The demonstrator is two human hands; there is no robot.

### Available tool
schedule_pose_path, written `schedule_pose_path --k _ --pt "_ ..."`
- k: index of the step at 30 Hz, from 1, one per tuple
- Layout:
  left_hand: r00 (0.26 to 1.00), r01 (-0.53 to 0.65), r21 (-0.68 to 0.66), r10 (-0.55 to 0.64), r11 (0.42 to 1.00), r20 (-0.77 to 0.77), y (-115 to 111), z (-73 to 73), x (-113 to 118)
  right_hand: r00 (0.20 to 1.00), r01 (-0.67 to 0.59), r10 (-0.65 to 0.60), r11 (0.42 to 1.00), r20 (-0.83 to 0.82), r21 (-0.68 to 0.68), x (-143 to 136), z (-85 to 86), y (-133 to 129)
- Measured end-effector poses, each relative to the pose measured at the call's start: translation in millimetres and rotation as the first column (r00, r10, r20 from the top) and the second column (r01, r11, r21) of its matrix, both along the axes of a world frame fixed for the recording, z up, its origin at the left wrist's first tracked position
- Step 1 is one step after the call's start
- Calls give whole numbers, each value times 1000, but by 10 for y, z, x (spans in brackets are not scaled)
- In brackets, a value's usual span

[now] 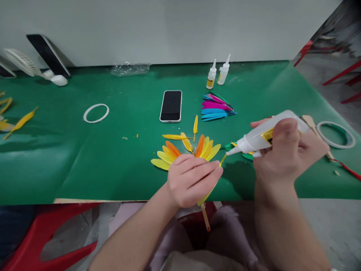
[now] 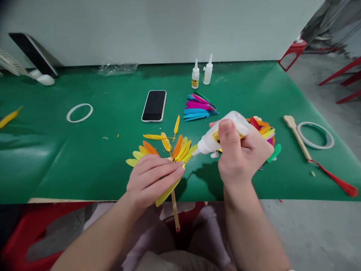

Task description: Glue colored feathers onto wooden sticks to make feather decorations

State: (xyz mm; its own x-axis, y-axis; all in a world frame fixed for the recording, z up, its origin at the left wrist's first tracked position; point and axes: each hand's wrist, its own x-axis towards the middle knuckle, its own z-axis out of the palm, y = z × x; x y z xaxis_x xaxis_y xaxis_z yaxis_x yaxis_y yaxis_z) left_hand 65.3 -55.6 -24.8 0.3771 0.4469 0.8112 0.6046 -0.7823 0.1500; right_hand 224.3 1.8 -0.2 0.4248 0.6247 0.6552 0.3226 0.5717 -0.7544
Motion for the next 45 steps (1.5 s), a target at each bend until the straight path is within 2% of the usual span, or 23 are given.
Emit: schedule_pose_path --k 10,20,25,34,42,45 --pt "1000 12 -14 -12 1000 8 -2 -16 -1 999 -1 2 1000 -51 18 28 -21 55" --pt "1000 10 -16 -10 1000 4 -11 -10 -3 996 -17 10 996 -83 -93 53 -40 50" --pt "1000 4 -13 -4 1000 7 -12 -20 0 992 -21 8 995 -126 -103 34 -41 60" --pt "1000 12 9 -12 1000 -12 3 -9 1 937 -199 128 960 -326 -195 127 -26 119" --pt "1000 6 9 -6 1000 -21 9 -2 13 932 -307 211 892 -296 -333 134 -116 110" --pt "1000 3 9 -3 1000 -16 7 3 11 927 -308 210 900 -312 -309 145 -108 119"
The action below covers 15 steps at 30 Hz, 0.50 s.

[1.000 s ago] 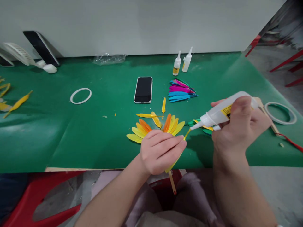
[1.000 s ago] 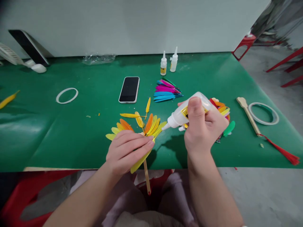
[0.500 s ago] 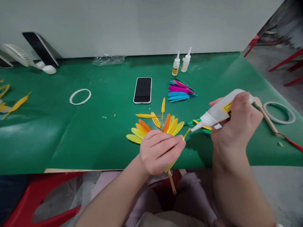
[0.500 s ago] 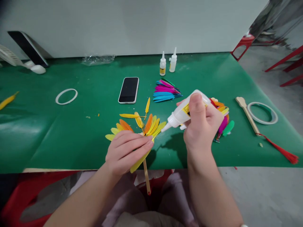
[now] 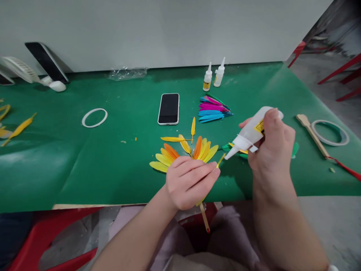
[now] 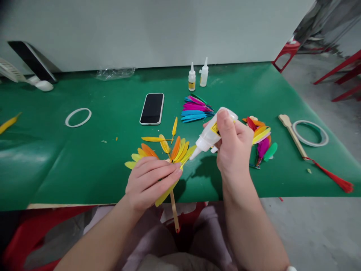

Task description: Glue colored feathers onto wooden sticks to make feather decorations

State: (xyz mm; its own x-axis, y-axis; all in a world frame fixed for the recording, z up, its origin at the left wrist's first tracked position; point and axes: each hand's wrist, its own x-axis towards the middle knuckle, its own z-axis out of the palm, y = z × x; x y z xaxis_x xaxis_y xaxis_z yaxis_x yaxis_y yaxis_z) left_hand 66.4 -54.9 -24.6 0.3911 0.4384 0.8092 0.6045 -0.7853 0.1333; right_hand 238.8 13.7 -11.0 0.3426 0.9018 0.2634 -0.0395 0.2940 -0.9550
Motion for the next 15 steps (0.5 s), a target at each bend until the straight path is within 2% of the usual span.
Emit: schedule_pose_path --k 3,7,12,15 --pt "1000 0 -3 0 1000 -4 -4 5 -4 1000 12 -12 1000 -17 -2 13 1 1" --pt "1000 -8 -10 8 1000 -13 -7 16 -7 994 -98 101 993 50 -66 22 -5 -18" --pt "1000 2 1 -2 1000 -12 -4 -4 -10 1000 -19 19 1000 -1 -20 7 25 -27" --pt "1000 6 9 -6 1000 -15 -4 -20 -15 996 -76 79 994 36 -79 9 34 -42"
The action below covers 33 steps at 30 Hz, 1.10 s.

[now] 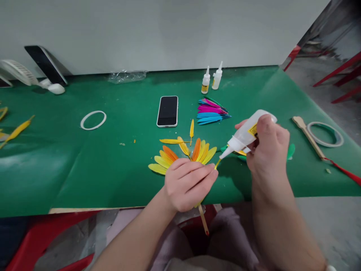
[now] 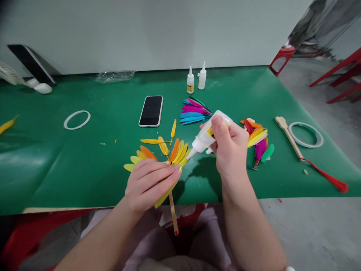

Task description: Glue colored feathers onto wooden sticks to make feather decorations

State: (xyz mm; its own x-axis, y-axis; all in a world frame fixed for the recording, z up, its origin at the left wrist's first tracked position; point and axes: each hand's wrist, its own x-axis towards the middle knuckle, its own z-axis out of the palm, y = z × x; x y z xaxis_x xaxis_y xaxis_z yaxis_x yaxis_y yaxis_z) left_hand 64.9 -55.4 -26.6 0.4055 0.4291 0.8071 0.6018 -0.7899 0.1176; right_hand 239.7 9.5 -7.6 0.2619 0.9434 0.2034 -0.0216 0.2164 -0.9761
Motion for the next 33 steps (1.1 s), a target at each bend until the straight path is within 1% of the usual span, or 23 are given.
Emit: schedule_pose_path --k 1,3,7,11,13,15,16,18,20,21,23,25,27,29,31,32,33 --pt "1000 -2 0 2 1000 -3 0 -1 -1 999 -25 26 999 22 -22 5 -2 -5" --pt "1000 -4 -1 4 1000 -8 2 2 -2 998 -32 34 999 54 -34 16 -11 -12" --pt "1000 -3 8 3 1000 -9 13 11 1 999 18 -20 999 41 35 26 -23 -11" --pt "1000 -6 9 6 1000 -14 30 3 0 993 -9 -1 996 114 87 8 -13 -23" --pt "1000 -3 20 3 1000 -10 36 -1 -3 988 41 -59 991 143 124 -11 2 -39" --pt "1000 4 32 -4 999 -5 38 -1 -6 982 105 -130 978 136 177 -38 27 -68" --pt "1000 6 33 -6 999 -5 38 0 -7 981 116 -145 971 130 208 -51 44 -87" --pt "1000 10 25 -9 1000 -10 37 5 -8 981 85 -126 962 147 261 -71 79 -125" --pt "1000 9 21 -8 1000 -14 36 8 -9 970 58 -121 958 211 281 -71 106 -149" --pt "1000 6 20 -6 1000 -14 36 9 -8 956 78 -152 956 250 283 -65 113 -150" --pt "1000 -1 22 2 1000 -14 37 8 -7 921 167 -251 945 297 280 -48 119 -140" --pt "1000 -7 22 8 1000 -21 40 5 -7 912 234 -311 930 268 282 -46 118 -132" --pt "999 -7 19 8 1000 -33 41 3 -7 934 212 -280 933 221 289 -66 121 -146" --pt "999 -5 22 6 1000 -41 40 3 -8 951 124 -205 939 231 321 -89 130 -174" --pt "999 -2 23 3 1000 -48 40 3 -8 935 50 -159 943 316 328 -88 139 -190" --pt "999 0 24 2 1000 -50 41 3 -7 914 48 -171 946 369 321 -76 142 -188" --pt "999 2 26 0 1000 -49 43 3 -5 884 77 -212 945 417 317 -57 143 -178"
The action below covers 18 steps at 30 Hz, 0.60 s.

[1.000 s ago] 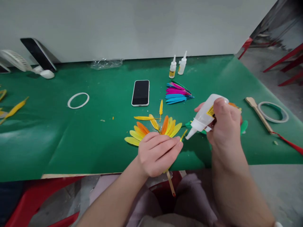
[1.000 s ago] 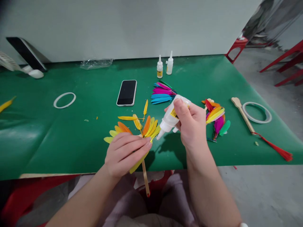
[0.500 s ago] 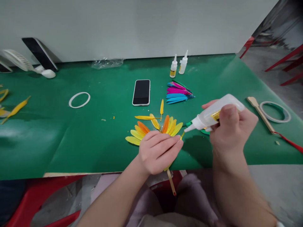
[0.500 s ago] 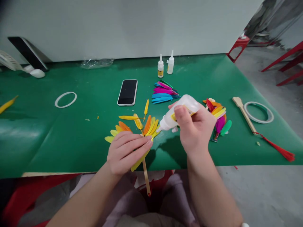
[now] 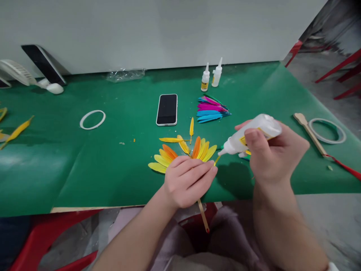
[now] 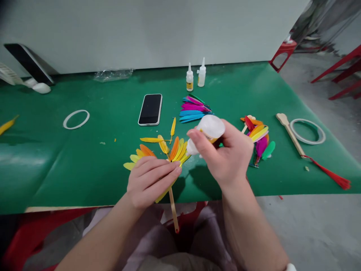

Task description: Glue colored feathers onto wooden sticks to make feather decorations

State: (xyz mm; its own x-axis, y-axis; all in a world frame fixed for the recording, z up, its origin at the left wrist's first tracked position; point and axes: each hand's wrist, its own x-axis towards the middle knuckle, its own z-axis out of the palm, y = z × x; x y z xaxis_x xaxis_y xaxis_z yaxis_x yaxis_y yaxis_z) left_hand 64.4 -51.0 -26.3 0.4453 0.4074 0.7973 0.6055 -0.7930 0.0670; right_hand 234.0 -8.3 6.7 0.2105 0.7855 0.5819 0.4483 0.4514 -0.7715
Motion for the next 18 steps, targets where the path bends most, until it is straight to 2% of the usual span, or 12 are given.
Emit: schedule_pose_path --k 3,4,6,9,10,14,16,18 --pt "1000 5 5 -6 1000 12 7 0 10 977 203 -206 978 62 48 50 -1 39" --pt "1000 8 5 -8 1000 13 8 1 12 970 232 -236 970 50 71 52 0 43" --pt "1000 9 -3 -9 1000 10 6 3 13 983 183 -184 980 -4 73 32 4 33" --pt "1000 5 -15 -4 1000 7 -7 5 2 999 24 -24 1000 -30 -4 -3 15 4" --pt "1000 0 -23 1 1000 9 -13 5 -2 999 21 -22 999 -31 -39 -1 18 5" --pt "998 -15 -48 18 999 58 -33 -8 -12 978 177 -190 975 -90 -135 62 21 62" --pt "996 -9 -53 14 999 91 -40 -20 -13 972 148 -172 977 -159 -154 74 17 89" --pt "994 -6 -64 13 998 111 -45 -30 -15 968 59 -99 982 -229 -177 50 13 96"
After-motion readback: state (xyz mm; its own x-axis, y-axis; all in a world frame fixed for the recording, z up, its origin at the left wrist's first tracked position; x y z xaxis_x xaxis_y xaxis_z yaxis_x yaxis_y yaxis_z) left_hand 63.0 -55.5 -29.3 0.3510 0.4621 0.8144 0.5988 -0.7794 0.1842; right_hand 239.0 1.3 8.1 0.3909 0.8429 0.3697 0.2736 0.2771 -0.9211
